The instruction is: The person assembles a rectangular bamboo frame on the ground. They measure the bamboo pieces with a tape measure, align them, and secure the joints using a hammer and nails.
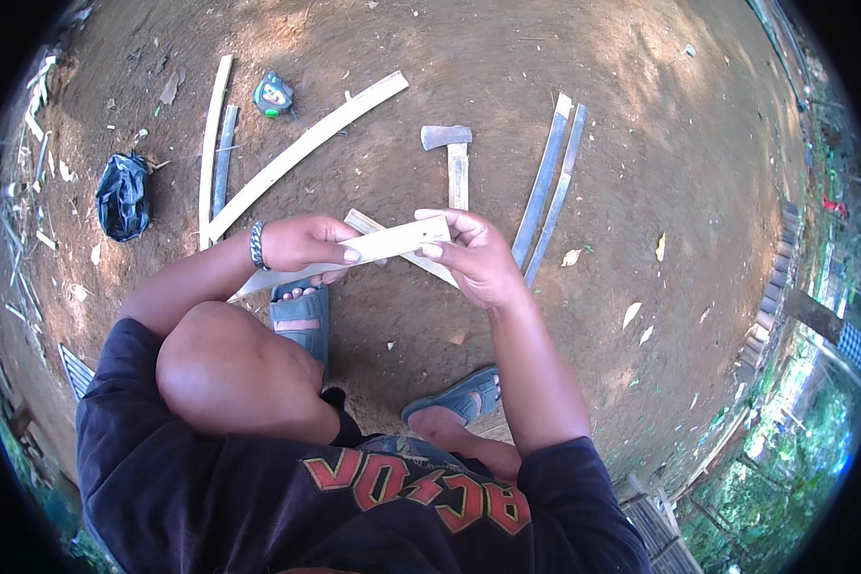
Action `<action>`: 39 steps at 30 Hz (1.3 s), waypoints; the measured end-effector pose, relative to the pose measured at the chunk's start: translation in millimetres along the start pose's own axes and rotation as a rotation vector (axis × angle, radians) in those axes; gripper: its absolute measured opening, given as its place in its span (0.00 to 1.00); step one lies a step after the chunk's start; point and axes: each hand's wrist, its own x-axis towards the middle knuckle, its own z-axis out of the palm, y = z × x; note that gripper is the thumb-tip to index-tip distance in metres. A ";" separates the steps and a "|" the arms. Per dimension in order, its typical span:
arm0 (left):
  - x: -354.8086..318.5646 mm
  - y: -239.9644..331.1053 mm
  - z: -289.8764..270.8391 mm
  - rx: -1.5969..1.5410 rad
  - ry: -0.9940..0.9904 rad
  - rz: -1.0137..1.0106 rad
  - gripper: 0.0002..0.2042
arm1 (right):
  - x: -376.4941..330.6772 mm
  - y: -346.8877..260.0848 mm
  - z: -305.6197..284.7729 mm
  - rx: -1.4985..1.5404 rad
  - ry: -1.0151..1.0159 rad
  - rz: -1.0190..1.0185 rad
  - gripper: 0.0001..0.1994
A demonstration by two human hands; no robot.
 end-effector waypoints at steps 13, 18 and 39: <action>-8.3 1.8 -0.5 -0.440 -0.170 -0.050 0.28 | 0.0 26.6 9.3 0.529 -0.048 -0.018 0.14; -6.3 4.3 -0.1 -0.456 -0.157 -0.045 0.27 | 11.0 28.9 15.7 0.549 -0.074 -0.082 0.12; -14.0 31.5 -36.8 -0.695 0.818 0.688 0.20 | 17.9 46.5 2.0 0.362 0.208 0.073 0.11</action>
